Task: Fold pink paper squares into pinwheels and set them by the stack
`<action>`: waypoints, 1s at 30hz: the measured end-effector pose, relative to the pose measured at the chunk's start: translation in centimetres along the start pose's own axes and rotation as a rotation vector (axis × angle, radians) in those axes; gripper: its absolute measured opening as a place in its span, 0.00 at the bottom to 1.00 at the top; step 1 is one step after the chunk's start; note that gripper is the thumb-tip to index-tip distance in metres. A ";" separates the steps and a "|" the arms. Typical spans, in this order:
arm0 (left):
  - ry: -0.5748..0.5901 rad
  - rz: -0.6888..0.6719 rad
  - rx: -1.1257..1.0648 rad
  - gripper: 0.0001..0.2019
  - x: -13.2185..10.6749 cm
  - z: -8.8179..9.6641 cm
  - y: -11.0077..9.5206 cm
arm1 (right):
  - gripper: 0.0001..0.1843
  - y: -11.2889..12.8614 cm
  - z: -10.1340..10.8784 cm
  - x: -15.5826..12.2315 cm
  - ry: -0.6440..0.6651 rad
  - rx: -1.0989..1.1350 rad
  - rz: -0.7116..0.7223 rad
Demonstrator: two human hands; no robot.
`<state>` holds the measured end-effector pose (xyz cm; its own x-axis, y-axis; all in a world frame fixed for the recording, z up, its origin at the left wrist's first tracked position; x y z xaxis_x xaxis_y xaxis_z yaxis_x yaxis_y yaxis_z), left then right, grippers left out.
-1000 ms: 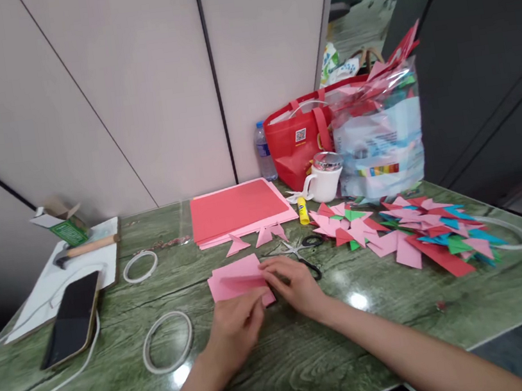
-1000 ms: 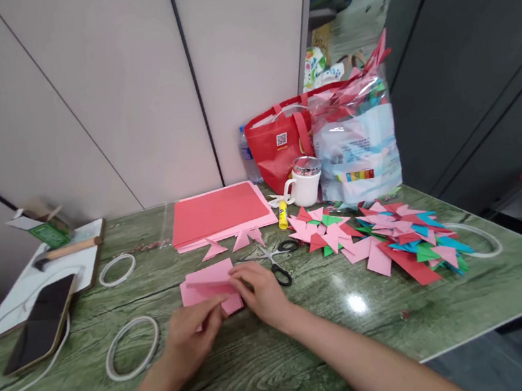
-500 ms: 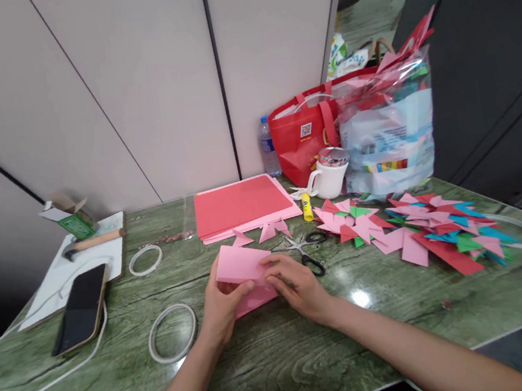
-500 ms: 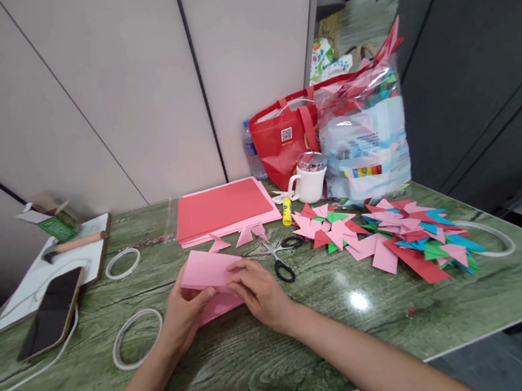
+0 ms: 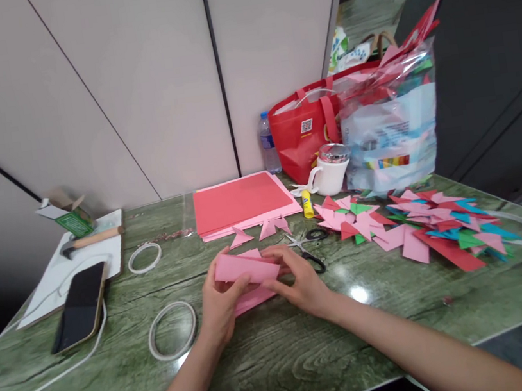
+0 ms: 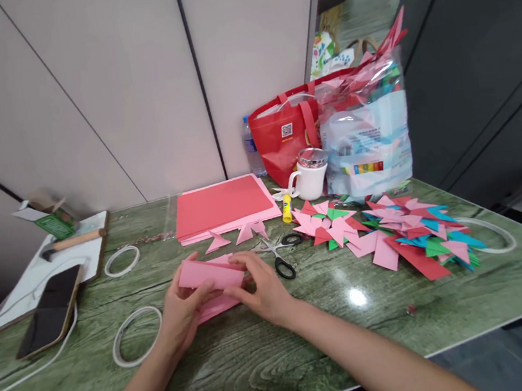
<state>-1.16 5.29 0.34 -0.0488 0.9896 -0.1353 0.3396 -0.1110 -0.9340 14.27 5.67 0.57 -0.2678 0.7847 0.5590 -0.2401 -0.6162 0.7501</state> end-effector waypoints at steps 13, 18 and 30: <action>0.020 -0.060 0.088 0.24 0.5 0.5 -0.5 | 0.14 -0.7 0.1 0.1 -0.025 -0.072 -0.008; 0.011 -0.055 0.129 0.14 0.8 1.0 0.5 | 0.13 -0.9 -0.1 0.0 -0.002 -0.014 -0.090; 0.021 -0.059 0.215 0.15 0.5 0.8 0.8 | 0.13 -1.6 -0.1 0.2 -0.003 0.017 -0.108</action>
Point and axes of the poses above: each hand's wrist, its own x-axis towards the middle knuckle, its own z-axis out of the back of the hand, y = z × x, the point moved 5 cm from there along x, towards the middle knuckle, and after that the axes turned 4 degrees about z, right-handed, at the moved point
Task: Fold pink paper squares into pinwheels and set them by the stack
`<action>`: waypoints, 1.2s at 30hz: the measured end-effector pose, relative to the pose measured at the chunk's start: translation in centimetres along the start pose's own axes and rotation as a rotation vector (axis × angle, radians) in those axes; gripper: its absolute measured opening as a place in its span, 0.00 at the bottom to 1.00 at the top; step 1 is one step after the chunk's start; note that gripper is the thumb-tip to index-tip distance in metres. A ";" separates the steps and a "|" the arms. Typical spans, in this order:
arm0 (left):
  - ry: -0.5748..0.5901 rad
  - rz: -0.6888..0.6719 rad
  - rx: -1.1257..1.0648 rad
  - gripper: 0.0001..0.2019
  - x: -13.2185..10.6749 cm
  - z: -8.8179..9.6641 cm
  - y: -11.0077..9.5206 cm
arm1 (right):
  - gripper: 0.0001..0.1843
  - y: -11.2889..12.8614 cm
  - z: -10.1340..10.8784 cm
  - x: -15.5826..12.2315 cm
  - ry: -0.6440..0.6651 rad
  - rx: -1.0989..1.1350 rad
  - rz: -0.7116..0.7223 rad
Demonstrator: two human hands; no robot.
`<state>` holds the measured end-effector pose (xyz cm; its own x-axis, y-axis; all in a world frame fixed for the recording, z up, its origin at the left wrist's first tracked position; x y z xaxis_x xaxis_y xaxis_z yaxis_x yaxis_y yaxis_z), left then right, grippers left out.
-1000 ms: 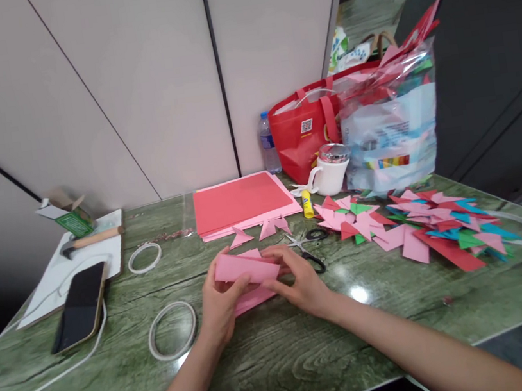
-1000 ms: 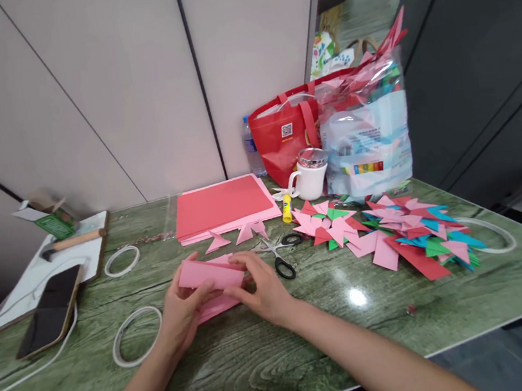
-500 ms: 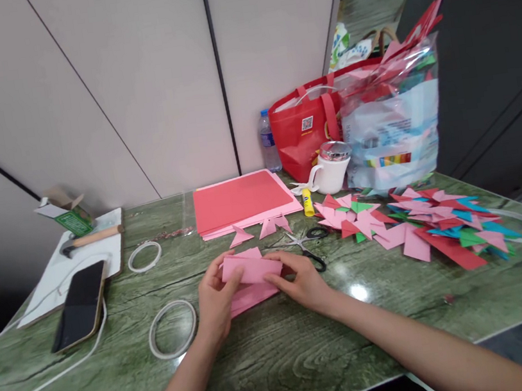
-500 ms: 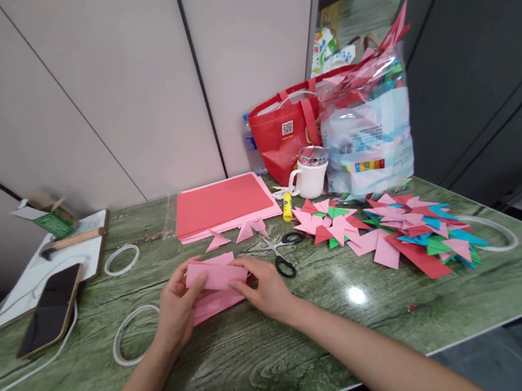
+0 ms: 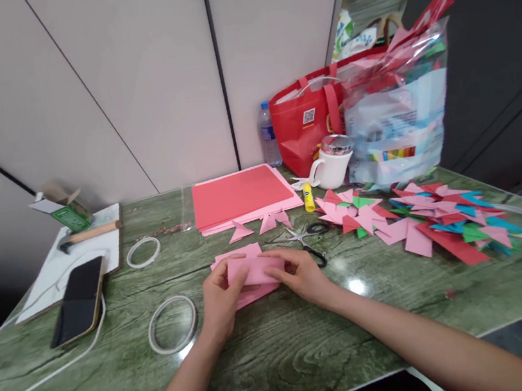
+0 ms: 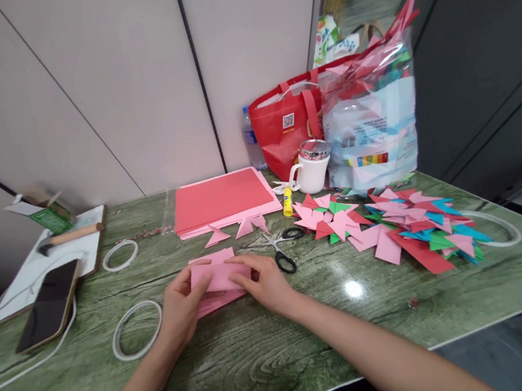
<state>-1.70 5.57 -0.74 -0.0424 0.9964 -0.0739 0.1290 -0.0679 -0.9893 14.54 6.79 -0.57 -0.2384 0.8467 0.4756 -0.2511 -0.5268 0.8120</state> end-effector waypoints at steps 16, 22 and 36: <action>-0.004 0.101 -0.133 0.17 0.0 -0.2 0.4 | 0.13 0.3 0.0 -0.1 0.017 0.016 -0.043; -0.003 0.094 -0.137 0.15 0.1 -0.2 0.5 | 0.12 0.4 -0.1 0.0 0.021 0.007 -0.048; 0.008 0.088 -0.141 0.13 0.2 -0.2 0.7 | 0.14 0.2 0.0 -0.1 0.025 0.023 -0.094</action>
Point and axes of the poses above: each hand's wrist, its own x-axis towards the middle knuckle, its own z-axis out of the back of the hand, y = z × x, the point moved 5 cm from there along x, towards the middle knuckle, and after that the axes turned 4 degrees about z, right-handed, at the moved point
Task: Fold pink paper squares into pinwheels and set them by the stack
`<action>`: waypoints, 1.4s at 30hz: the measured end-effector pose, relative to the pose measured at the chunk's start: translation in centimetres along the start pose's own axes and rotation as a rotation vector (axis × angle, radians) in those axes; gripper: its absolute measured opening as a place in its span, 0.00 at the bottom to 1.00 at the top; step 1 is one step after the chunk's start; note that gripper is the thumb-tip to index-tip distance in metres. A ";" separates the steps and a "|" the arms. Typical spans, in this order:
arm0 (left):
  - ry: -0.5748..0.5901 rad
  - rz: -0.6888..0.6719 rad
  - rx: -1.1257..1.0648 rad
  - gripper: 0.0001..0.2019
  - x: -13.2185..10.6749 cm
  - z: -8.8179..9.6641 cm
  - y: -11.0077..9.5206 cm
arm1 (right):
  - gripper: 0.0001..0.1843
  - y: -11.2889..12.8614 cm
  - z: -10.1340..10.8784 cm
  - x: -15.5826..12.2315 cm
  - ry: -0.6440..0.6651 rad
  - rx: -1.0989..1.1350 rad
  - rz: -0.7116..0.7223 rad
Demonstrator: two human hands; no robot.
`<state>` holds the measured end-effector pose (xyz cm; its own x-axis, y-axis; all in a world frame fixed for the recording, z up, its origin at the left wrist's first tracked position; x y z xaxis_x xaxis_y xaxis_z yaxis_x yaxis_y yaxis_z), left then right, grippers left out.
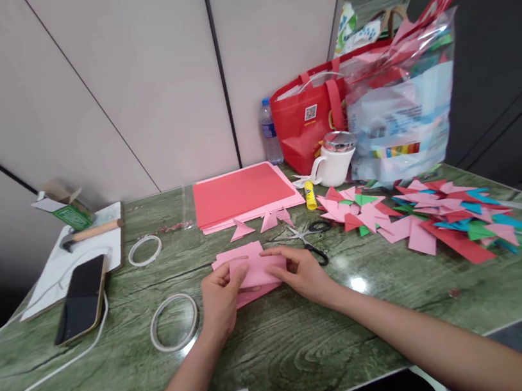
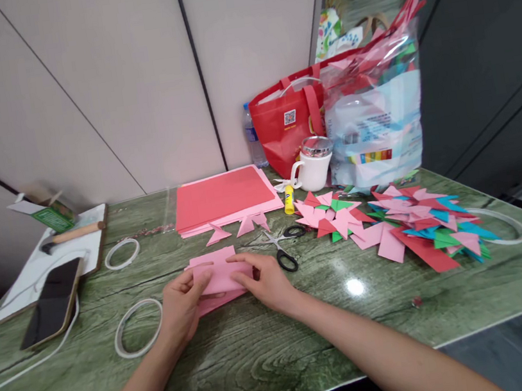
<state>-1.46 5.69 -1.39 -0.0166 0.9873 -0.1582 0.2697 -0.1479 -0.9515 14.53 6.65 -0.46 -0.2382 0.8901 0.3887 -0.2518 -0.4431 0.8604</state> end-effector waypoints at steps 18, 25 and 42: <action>-0.017 0.010 0.005 0.14 -0.1 0.0 -0.1 | 0.14 -0.5 -0.1 0.0 -0.014 0.095 -0.064; -0.034 -0.058 0.059 0.10 0.0 0.3 -0.3 | 0.15 -1.4 -0.4 0.1 -0.022 0.353 -0.229; -0.062 -0.056 0.033 0.12 0.0 0.3 -0.4 | 0.18 -1.3 0.1 0.5 -0.113 0.414 -0.254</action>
Point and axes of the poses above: each hand's wrist, its own x-axis towards the middle knuckle, its own z-axis out of the back of the hand, y = z × x, the point moved 5 cm from there along x, towards the middle knuckle, and after that the axes turned 4 degrees about z, right-handed, at the moved point
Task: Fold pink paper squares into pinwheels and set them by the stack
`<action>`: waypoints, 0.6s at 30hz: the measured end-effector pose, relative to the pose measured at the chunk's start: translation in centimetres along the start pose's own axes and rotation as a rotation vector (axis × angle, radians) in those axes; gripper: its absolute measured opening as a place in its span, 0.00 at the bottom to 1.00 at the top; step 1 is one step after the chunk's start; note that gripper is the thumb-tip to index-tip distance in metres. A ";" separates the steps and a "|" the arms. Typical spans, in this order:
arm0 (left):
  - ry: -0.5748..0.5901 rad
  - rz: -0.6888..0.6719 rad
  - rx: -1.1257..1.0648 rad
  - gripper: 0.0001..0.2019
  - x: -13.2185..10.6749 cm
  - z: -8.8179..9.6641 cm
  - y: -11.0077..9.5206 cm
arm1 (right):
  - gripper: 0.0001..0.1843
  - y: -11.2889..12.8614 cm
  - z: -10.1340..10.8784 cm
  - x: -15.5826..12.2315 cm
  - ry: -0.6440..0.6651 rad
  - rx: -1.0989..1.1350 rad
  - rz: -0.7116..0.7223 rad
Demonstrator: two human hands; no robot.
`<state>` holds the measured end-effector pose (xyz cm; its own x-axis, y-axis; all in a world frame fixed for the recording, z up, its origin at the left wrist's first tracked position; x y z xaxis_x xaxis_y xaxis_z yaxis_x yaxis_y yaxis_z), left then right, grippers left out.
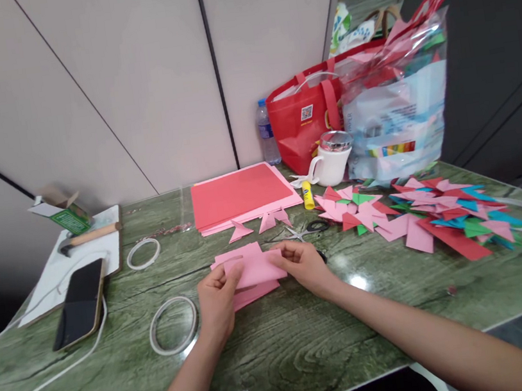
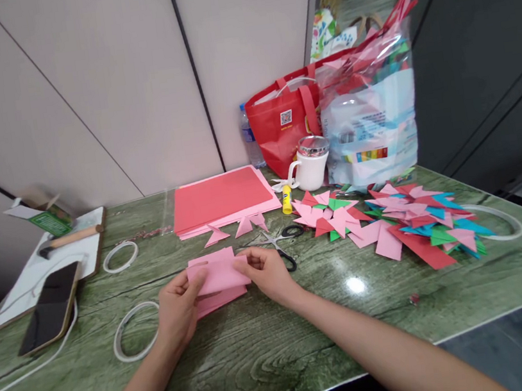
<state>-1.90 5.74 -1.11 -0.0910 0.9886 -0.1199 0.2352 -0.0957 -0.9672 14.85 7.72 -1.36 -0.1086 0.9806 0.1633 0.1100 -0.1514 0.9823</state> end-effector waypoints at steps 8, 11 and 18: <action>-0.008 -0.026 0.012 0.10 0.1 0.2 0.0 | 0.19 -0.1 0.1 0.0 0.003 -0.022 0.013; -0.004 -0.025 0.004 0.10 0.1 0.2 0.1 | 0.18 -0.1 0.0 0.0 0.005 -0.015 0.003; -0.016 -0.021 -0.001 0.11 0.0 0.1 0.0 | 0.17 -0.2 -0.1 0.1 0.017 0.008 0.001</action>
<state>-2.03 5.75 -1.13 -0.1114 0.9884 -0.1029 0.2341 -0.0745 -0.9694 14.76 7.79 -1.53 -0.1257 0.9781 0.1657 0.1180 -0.1511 0.9814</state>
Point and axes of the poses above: each hand's wrist, its own x-axis towards the middle knuckle, its own z-axis out of the back of the hand, y = z × x, the point moved 5 cm from there along x, towards the middle knuckle, and after that the axes turned 4 degrees about z, right-handed, at the moved point
